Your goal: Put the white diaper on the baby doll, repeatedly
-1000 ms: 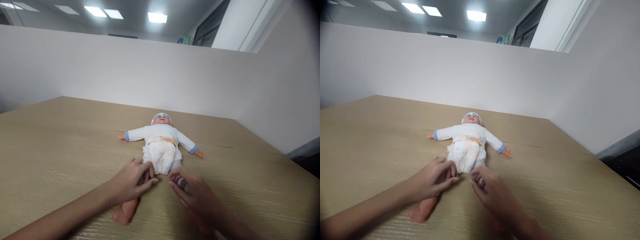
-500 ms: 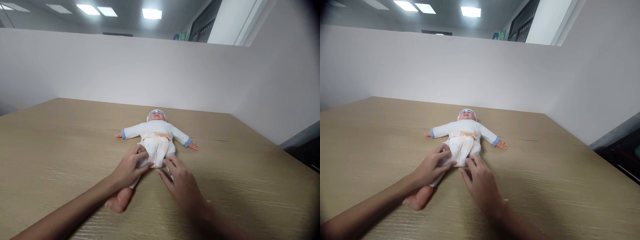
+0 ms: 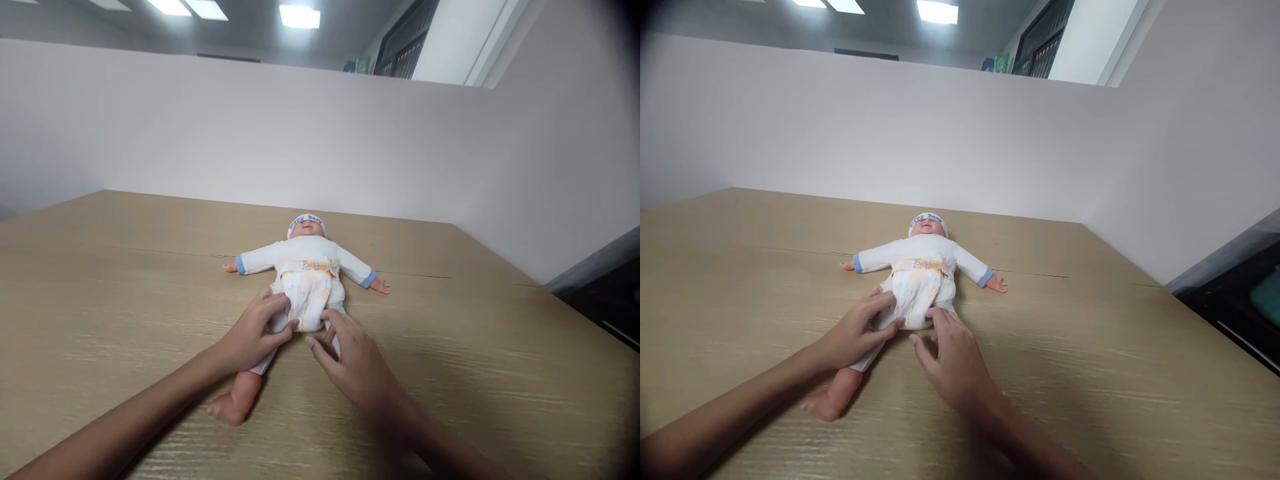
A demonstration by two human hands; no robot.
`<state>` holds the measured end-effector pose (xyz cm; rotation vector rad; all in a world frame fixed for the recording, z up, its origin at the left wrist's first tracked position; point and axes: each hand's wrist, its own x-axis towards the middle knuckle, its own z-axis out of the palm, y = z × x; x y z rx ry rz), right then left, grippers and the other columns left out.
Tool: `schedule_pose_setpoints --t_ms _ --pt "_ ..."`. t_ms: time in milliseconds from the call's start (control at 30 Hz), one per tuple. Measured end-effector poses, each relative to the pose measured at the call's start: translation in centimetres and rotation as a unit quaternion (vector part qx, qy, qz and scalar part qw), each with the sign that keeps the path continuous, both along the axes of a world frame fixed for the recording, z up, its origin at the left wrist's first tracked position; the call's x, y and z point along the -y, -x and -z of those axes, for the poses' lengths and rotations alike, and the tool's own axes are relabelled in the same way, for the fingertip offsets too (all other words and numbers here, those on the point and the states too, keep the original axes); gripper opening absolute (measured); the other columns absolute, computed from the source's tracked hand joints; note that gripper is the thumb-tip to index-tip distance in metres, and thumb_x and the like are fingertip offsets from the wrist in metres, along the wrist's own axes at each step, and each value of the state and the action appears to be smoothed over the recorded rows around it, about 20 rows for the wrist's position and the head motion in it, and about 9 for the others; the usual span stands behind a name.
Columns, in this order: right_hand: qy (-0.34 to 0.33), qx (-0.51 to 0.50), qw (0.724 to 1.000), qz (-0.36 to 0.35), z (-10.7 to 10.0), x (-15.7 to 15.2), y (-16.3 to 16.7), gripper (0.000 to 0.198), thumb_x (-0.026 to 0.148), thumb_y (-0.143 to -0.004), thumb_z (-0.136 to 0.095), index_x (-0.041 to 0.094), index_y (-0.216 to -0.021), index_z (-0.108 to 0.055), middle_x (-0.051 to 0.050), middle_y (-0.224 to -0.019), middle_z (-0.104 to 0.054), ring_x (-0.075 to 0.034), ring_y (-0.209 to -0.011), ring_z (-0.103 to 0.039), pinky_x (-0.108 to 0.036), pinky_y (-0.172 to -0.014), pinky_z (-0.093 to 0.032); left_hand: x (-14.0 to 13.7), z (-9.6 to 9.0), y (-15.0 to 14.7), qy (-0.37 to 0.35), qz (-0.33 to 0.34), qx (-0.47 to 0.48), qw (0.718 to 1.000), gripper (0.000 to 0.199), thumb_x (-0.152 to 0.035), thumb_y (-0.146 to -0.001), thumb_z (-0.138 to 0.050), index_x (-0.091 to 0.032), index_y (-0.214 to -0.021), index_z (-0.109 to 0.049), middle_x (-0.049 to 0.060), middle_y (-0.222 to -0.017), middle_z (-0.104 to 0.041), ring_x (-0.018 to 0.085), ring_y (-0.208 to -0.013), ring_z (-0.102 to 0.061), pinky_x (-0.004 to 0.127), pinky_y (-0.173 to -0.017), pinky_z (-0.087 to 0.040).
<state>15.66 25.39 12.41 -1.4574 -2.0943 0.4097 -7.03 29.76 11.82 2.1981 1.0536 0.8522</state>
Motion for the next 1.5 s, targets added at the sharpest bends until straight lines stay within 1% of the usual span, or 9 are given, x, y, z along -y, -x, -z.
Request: schedule_pose_setpoints --t_ms 133,367,500,733,933,1067,1300,1433,1500 --pt "0.029 -0.078 0.995 0.063 0.3 -0.8 -0.2 0.023 0.036 -0.093 -0.070 0.025 -0.109 -0.058 0.005 -0.071 -0.060 -0.019 -0.063 -0.059 -0.032 -0.066 -0.045 -0.3 1.0 0.2 0.038 -0.038 0.058 0.997 0.024 -0.039 -0.097 -0.069 -0.023 -0.090 -0.052 0.000 -0.089 -0.054 0.022 -0.090 -0.049 0.033 -0.079 -0.039" --pt "0.058 -0.156 0.982 0.090 -0.4 -1.5 -2.1 0.029 0.048 -0.091 -0.075 0.026 -0.102 -0.061 -0.004 -0.101 -0.079 -0.019 -0.070 -0.062 -0.034 -0.067 -0.047 -0.6 2.0 0.4 0.238 -0.082 0.283 0.926 0.054 -0.045 -0.080 -0.089 -0.025 -0.107 -0.047 -0.003 -0.092 -0.061 0.015 -0.078 -0.056 0.028 -0.071 -0.043" --pt "0.069 -0.128 0.986 0.075 -0.9 -1.3 -2.6 0.021 0.047 -0.093 -0.075 0.027 -0.099 -0.070 -0.004 -0.103 -0.081 -0.022 -0.079 -0.067 -0.036 -0.072 -0.049 -0.4 1.7 0.6 0.251 -0.110 0.256 0.927 0.053 -0.047 -0.078 -0.091 -0.022 -0.110 -0.058 0.002 -0.099 -0.069 0.017 -0.081 -0.061 0.029 -0.072 -0.044" --pt "0.030 -0.042 0.998 0.042 -0.6 -1.0 -1.1 0.019 0.039 -0.098 -0.071 0.025 -0.086 -0.071 -0.004 -0.097 -0.076 -0.028 -0.097 -0.063 -0.042 -0.090 -0.047 -0.4 0.9 0.7 0.246 -0.048 0.167 0.954 0.039 -0.055 -0.090 -0.081 -0.020 -0.106 -0.076 0.006 -0.102 -0.076 0.023 -0.092 -0.065 0.033 -0.080 -0.047" --pt "0.078 -0.145 0.986 0.026 0.1 -1.6 -1.5 0.023 0.044 -0.102 -0.066 0.024 -0.092 -0.073 -0.003 -0.094 -0.071 -0.026 -0.100 -0.062 -0.040 -0.093 -0.048 -0.4 0.4 0.5 0.380 -0.014 0.290 0.878 0.043 -0.052 -0.088 -0.084 -0.019 -0.115 -0.078 0.011 -0.120 -0.079 0.028 -0.108 -0.070 0.037 -0.092 -0.052" --pt "0.034 -0.169 0.983 0.070 0.5 -1.4 -1.8 0.029 0.051 -0.096 -0.072 0.023 -0.091 -0.078 -0.005 -0.103 -0.066 -0.026 -0.101 -0.062 -0.041 -0.092 -0.048 -0.4 0.9 0.7 0.399 -0.020 0.340 0.851 0.044 -0.052 -0.087 -0.087 -0.015 -0.109 -0.076 0.013 -0.115 -0.079 0.025 -0.102 -0.071 0.033 -0.089 -0.053" --pt "0.039 -0.191 0.978 0.070 1.2 -2.0 -1.6 0.035 0.055 -0.093 -0.074 0.021 -0.091 -0.081 -0.008 -0.110 -0.059 -0.023 -0.093 -0.061 -0.039 -0.083 -0.053 -0.5 2.1 0.4 0.349 -0.048 0.344 0.870 0.045 -0.052 -0.086 -0.088 -0.014 -0.106 -0.073 0.010 -0.106 -0.079 0.022 -0.094 -0.071 0.031 -0.083 -0.053" --pt "0.047 -0.179 0.981 0.048 1.1 0.1 -2.9 0.033 0.050 -0.098 -0.069 0.024 -0.113 -0.081 -0.009 -0.121 -0.060 -0.020 -0.089 -0.062 -0.038 -0.080 -0.057 0.5 2.1 1.6 0.312 -0.051 0.337 0.887 0.048 -0.048 -0.087 -0.088 -0.019 -0.118 -0.067 0.009 -0.113 -0.079 0.024 -0.106 -0.072 0.035 -0.094 -0.054" --pt "0.027 -0.156 0.987 0.034 1.2 1.3 -4.5 0.032 0.048 -0.103 -0.064 0.028 -0.124 -0.078 -0.007 -0.125 -0.062 -0.020 -0.091 -0.064 -0.038 -0.086 -0.058 1.0 2.1 3.1 0.274 -0.063 0.292 0.914 0.046 -0.049 -0.093 -0.081 -0.022 -0.125 -0.063 0.010 -0.122 -0.077 0.025 -0.113 -0.070 0.039 -0.098 -0.053"
